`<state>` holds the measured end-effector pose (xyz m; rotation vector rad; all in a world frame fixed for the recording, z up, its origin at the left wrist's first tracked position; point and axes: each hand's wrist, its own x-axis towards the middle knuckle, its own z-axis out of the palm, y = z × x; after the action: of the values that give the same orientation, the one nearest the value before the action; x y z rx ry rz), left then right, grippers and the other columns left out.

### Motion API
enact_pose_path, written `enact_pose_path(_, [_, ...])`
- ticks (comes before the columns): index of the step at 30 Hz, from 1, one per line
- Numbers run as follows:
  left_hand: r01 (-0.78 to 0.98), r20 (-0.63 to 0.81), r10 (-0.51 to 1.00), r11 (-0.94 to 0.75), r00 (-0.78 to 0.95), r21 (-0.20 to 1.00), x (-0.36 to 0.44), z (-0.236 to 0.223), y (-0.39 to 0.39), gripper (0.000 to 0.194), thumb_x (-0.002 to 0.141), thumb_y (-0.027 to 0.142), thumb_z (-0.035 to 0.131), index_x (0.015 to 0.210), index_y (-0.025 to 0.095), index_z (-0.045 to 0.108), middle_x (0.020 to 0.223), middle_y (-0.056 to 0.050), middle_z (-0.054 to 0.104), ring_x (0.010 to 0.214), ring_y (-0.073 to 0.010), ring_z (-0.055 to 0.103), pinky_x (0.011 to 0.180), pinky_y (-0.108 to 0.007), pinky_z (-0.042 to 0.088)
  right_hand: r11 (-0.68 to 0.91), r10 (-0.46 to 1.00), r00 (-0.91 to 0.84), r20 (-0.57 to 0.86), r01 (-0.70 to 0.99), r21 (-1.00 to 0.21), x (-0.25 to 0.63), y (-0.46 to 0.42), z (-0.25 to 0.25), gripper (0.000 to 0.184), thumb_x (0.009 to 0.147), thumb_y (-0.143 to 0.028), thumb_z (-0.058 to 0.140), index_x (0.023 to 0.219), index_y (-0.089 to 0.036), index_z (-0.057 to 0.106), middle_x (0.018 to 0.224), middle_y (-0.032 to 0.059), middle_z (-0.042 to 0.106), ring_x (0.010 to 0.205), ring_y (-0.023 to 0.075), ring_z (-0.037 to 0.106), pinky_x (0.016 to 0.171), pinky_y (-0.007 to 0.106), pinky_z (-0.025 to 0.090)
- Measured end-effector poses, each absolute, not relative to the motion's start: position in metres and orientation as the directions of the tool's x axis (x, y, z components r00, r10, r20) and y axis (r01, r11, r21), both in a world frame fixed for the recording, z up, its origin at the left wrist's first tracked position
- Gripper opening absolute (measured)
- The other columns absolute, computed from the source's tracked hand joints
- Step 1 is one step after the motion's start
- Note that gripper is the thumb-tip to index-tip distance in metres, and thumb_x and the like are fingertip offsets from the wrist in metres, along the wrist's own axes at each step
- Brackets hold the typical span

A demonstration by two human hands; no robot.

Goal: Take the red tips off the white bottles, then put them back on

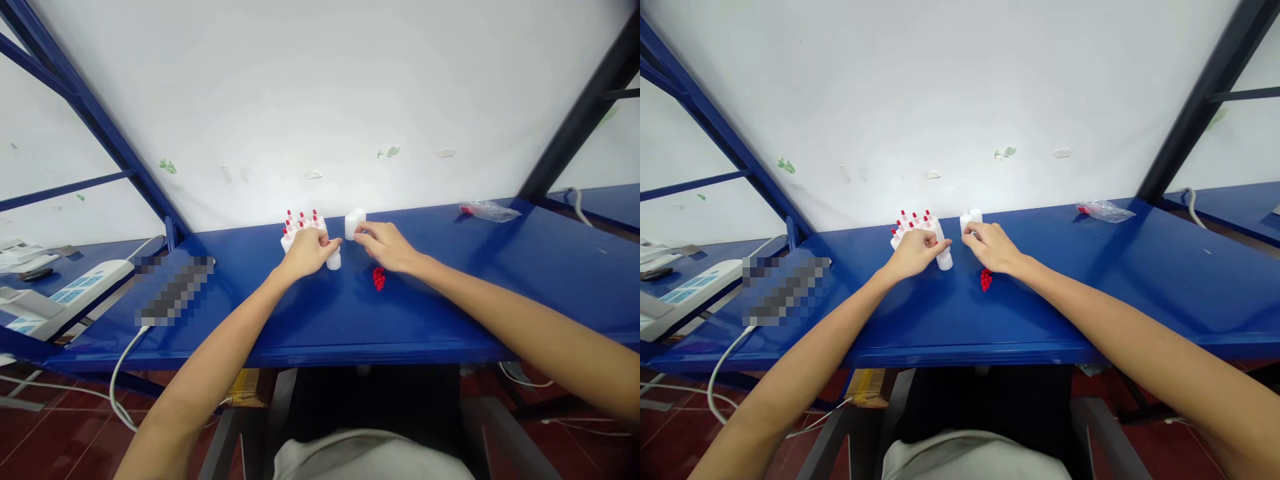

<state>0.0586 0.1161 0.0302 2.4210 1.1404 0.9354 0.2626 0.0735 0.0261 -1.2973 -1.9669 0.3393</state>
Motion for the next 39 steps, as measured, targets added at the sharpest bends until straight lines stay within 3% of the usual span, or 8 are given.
enact_pose_path(4, [0.552, 0.465, 0.752, -0.659, 0.468, 0.511, 0.059, 0.027, 0.117, 0.054, 0.084, 0.055, 0.062, 0.053, 0.019, 0.036, 0.048, 0.005, 0.038, 0.049, -0.0089, 0.033, 0.051, -0.025, 0.027, 0.493, 0.865, -0.226, 0.448, 0.548, -0.675, 0.263, 0.074, 0.024, 0.017, 0.083, -0.02, 0.034, 0.071, -0.021, 0.046, 0.055, -0.0026, 0.049, 0.051, 0.0149, 0.046, 0.058, 0.029, 0.033])
enact_pose_path(7, [0.537, 0.519, 0.733, -0.677, 0.439, 0.503, 0.06, 0.029, 0.115, 0.054, 0.085, 0.058, 0.059, 0.055, 0.018, 0.039, 0.049, 0.005, 0.04, 0.05, -0.0093, 0.035, 0.051, -0.025, 0.028, 0.479, 0.877, -0.223, 0.426, 0.485, -0.731, 0.264, 0.075, 0.025, 0.015, 0.082, -0.018, 0.034, 0.073, -0.021, 0.046, 0.06, -0.0023, 0.05, 0.053, 0.0144, 0.048, 0.058, 0.028, 0.035])
enact_pose_path(13, [0.366, 0.64, 0.558, -0.83, 0.528, 0.422, 0.061, 0.031, 0.103, 0.053, 0.087, 0.061, 0.057, 0.061, 0.018, 0.039, 0.051, 0.007, 0.038, 0.049, -0.0077, 0.031, 0.05, -0.023, 0.028, 0.544, 0.839, -0.289, 0.461, 0.471, -0.694, 0.258, 0.073, 0.027, 0.035, 0.095, -0.036, 0.037, 0.071, -0.018, 0.055, 0.07, 0.001, 0.053, 0.064, 0.0139, 0.05, 0.065, 0.028, 0.037])
enact_pose_path(17, [0.245, 0.706, 0.395, -0.919, 0.588, 0.31, 0.064, 0.026, 0.098, 0.051, 0.086, 0.061, 0.058, 0.065, 0.018, 0.041, 0.052, 0.007, 0.038, 0.048, -0.0064, 0.029, 0.049, -0.021, 0.028, 0.582, 0.81, -0.357, 0.465, 0.401, -0.707, 0.251, 0.065, 0.028, 0.052, 0.1, -0.05, 0.03, 0.063, -0.019, 0.049, 0.058, -0.0025, 0.043, 0.055, 0.0113, 0.039, 0.058, 0.027, 0.032])
enact_pose_path(21, [0.154, 0.792, 0.254, -0.967, 0.555, 0.202, 0.066, 0.023, 0.097, 0.05, 0.085, 0.06, 0.059, 0.065, 0.018, 0.041, 0.052, 0.008, 0.041, 0.045, -0.0052, 0.03, 0.046, -0.02, 0.028, 0.591, 0.785, -0.457, 0.418, 0.35, -0.727, 0.246, 0.058, 0.027, 0.058, 0.1, -0.056, 0.026, 0.062, -0.019, 0.048, 0.056, -0.0017, 0.047, 0.053, 0.0111, 0.043, 0.056, 0.026, 0.034])
enact_pose_path(30, [0.153, 0.806, 0.086, -0.988, 0.585, -0.006, 0.064, 0.023, 0.102, 0.045, 0.087, 0.053, 0.061, 0.067, 0.018, 0.041, 0.054, 0.006, 0.047, 0.046, -0.0055, 0.039, 0.047, -0.02, 0.031, 0.612, 0.743, -0.493, 0.453, 0.226, -0.758, 0.246, 0.057, 0.023, 0.05, 0.1, -0.051, 0.031, 0.069, -0.019, 0.052, 0.066, 0.001, 0.052, 0.069, 0.0161, 0.049, 0.068, 0.029, 0.04])
enact_pose_path(35, [0.206, 0.748, 0.049, -0.971, 0.662, -0.119, 0.063, 0.02, 0.102, 0.04, 0.097, 0.049, 0.049, 0.072, 0.018, 0.047, 0.059, 0.003, 0.055, 0.05, -0.008, 0.049, 0.05, -0.021, 0.034, 0.585, 0.741, -0.522, 0.422, 0.193, -0.788, 0.244, 0.055, 0.025, 0.022, 0.092, -0.035, 0.048, 0.081, -0.017, 0.054, 0.079, 0.0009, 0.054, 0.076, 0.0161, 0.049, 0.07, 0.029, 0.039])
enact_pose_path(39, [0.224, 0.722, -0.019, -0.945, 0.691, -0.239, 0.066, 0.019, 0.098, 0.042, 0.098, 0.049, 0.046, 0.069, 0.018, 0.044, 0.059, 0.002, 0.056, 0.048, -0.0083, 0.049, 0.048, -0.023, 0.031, 0.531, 0.747, -0.566, 0.347, 0.196, -0.824, 0.242, 0.055, 0.027, 0.009, 0.085, -0.024, 0.051, 0.079, -0.019, 0.046, 0.076, -0.0023, 0.046, 0.069, 0.0129, 0.042, 0.065, 0.027, 0.035])
